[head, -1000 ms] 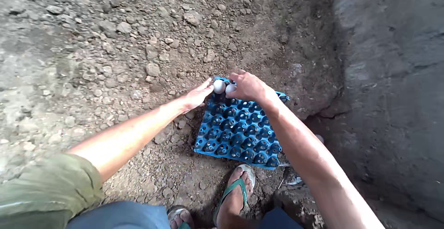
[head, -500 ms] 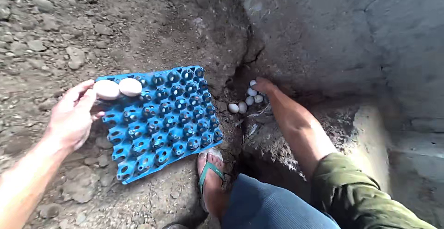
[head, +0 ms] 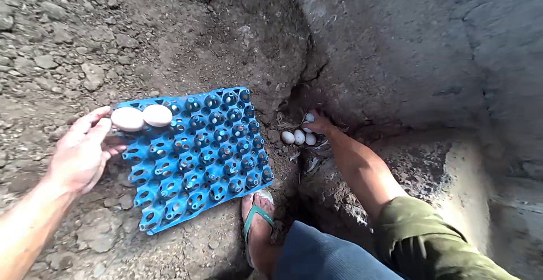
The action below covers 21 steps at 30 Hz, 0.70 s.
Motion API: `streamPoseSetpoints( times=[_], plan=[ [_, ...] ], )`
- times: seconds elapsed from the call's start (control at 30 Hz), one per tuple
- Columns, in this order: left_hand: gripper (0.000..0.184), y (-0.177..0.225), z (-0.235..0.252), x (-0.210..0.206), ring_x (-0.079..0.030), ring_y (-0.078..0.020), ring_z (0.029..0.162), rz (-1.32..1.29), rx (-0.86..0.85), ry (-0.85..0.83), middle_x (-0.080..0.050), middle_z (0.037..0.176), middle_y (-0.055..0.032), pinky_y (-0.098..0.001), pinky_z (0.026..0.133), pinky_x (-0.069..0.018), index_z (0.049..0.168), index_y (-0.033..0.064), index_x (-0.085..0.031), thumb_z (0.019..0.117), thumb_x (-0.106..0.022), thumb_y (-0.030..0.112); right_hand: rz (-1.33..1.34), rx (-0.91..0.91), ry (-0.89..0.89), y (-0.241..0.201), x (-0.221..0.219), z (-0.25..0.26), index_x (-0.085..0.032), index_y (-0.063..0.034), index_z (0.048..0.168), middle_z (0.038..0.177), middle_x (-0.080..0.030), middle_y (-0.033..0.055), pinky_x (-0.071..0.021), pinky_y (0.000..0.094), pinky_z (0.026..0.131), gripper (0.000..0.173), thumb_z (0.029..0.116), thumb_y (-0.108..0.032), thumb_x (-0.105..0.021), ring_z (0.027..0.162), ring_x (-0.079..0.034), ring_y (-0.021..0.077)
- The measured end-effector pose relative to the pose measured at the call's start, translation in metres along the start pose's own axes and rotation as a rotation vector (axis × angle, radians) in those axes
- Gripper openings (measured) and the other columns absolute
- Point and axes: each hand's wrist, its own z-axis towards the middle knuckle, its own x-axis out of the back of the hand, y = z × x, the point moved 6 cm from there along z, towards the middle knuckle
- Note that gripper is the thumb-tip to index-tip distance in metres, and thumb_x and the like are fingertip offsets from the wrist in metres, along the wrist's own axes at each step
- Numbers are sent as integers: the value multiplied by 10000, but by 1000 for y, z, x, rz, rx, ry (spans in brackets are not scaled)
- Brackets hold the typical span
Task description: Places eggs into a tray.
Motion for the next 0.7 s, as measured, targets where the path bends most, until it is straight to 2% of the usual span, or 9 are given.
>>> streamPoseSetpoints(
  times=[0.07, 0.1, 0.23, 0.37, 0.5, 0.63, 0.7],
  plan=[
    [414, -2, 0, 3, -635, -41, 850, -1, 16, -9, -557, 1344, 11, -256, 735, -556, 1498, 256, -437, 1096, -399, 352, -31, 4, -19, 6, -9, -2, -418, -218, 1547, 1560, -383, 299, -391, 736, 1054, 909, 808, -610, -772, 1382, -433, 517],
    [416, -3, 0, 3, -639, -51, 858, -9, 24, -10, -561, 1344, 5, -267, 746, -558, 1500, 255, -435, 1097, -399, 354, -34, -11, -35, 8, -12, -5, -409, -232, 1550, 1562, -368, 312, -400, 734, 1042, 908, 811, -616, -771, 1378, -431, 526],
    [422, 6, -4, 1, -640, -80, 904, -29, 34, 1, -548, 1347, -17, -299, 772, -561, 1501, 244, -426, 1095, -410, 359, 16, -58, -72, 12, -20, -10, -318, -277, 1599, 1634, -200, 325, -400, 723, 1055, 939, 833, -618, -741, 1427, -347, 548],
    [438, 15, -9, -3, -633, -110, 937, -30, 33, -17, -526, 1378, -59, -333, 789, -552, 1518, 206, -404, 1102, -387, 345, 86, -29, -137, 0, -15, -31, -341, -203, 1588, 1641, -151, 342, -387, 692, 1087, 895, 868, -533, -759, 1439, -328, 544],
    [478, 17, -11, -4, -626, -197, 1065, -71, 45, -37, -477, 1488, -119, -416, 866, -536, 1548, 176, -374, 1106, -375, 358, 57, 43, -211, -7, -18, -30, -309, -163, 1600, 1613, -194, 364, -403, 702, 1066, 932, 851, -401, -811, 1411, -363, 545],
    [481, 16, -11, -5, -633, -229, 1102, -102, 42, -63, -507, 1471, -128, -448, 895, -534, 1554, 183, -377, 1110, -371, 366, 4, 131, -228, -8, -26, -33, -464, -157, 1525, 1588, -304, 333, -411, 698, 1068, 787, 848, -329, -825, 1384, -423, 521],
    [480, 17, -14, -5, -617, -260, 1171, -111, 47, -77, -493, 1496, -141, -479, 937, -520, 1558, 172, -368, 1114, -360, 354, -3, 159, -200, -6, -27, -32, -527, -153, 1476, 1589, -297, 338, -423, 687, 1063, 731, 835, -317, -838, 1373, -439, 518]
  ],
)
